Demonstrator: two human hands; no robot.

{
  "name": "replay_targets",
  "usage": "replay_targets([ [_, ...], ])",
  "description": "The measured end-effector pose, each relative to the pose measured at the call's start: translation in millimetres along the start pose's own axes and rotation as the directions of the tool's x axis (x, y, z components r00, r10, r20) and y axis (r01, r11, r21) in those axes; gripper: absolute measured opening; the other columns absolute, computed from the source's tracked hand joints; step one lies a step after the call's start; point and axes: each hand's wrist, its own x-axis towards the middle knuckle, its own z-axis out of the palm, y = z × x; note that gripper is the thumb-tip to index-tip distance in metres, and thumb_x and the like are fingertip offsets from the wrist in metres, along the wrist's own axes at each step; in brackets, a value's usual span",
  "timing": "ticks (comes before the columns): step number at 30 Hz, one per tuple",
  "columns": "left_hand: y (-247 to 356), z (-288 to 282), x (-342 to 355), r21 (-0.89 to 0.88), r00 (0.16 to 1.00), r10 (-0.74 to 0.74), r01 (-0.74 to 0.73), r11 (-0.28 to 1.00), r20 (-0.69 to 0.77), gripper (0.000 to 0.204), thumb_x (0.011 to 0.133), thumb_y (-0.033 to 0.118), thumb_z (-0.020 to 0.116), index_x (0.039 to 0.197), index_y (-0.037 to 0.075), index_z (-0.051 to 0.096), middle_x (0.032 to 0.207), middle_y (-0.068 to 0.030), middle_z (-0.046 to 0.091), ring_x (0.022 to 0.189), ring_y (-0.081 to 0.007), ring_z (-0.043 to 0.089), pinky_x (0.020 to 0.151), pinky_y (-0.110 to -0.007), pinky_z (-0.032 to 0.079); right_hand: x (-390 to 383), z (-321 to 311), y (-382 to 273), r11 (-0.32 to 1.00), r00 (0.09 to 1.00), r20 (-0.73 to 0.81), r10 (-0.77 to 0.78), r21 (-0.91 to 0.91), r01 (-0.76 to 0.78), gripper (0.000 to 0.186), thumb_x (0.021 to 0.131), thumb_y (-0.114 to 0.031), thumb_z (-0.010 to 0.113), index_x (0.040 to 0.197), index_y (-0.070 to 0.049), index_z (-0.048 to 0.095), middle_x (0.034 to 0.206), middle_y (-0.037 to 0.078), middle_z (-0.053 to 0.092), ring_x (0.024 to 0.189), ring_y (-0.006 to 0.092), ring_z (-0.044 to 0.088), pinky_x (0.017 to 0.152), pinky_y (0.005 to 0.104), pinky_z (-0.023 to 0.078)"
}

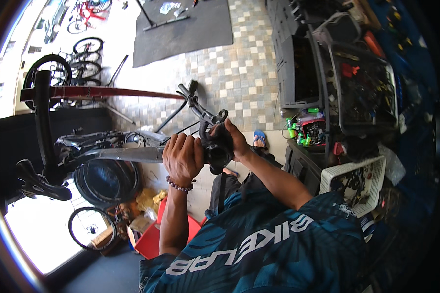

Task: The person removes the handlebar from the bicycle frame, wipes the steerer tube with a cloth, and then uses a hammer to tap a part into the head tube. The person also handles a small ring and a long metal rod during the process.

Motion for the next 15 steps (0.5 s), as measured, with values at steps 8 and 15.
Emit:
replay_targets([
  [8, -4.1, 7.5, 1.4, -0.077, 0.995, -0.096, 0.095, 0.992, -0.002, 0.019, 0.094, 0.009, 0.061, 0.076, 0.002, 0.063, 0.072, -0.0132, 0.057, 0.066, -0.0347, 0.055, 0.063, -0.046, 0.043, -6.1, 20.5, -16.7, 0.939, 0.973, -0.207, -0.104, -0.343, 0.028, 0.066, 0.111, -0.059, 0.05, 0.076, -0.005, 0.067, 0.079, 0.006, 0.069, 0.076, 0.0131, 0.064, 0.075, 0.0276, 0.05],
  [15, -6.6, 22.2, -17.7, -0.104, 0.953, -0.182, 0.161, 0.981, -0.242, 0.02, 0.102, 0.02, 0.055, 0.094, 0.003, 0.064, 0.087, -0.0136, 0.065, 0.082, -0.0296, 0.062, 0.076, -0.042, 0.05, -7.5, 29.6, -62.0, 0.832, 0.971, 0.101, -0.215, -0.502, 0.237, 0.07, 0.114, -0.058, 0.035, 0.077, -0.006, 0.064, 0.092, 0.015, 0.069, 0.093, 0.0242, 0.063, 0.098, 0.0412, 0.044],
])
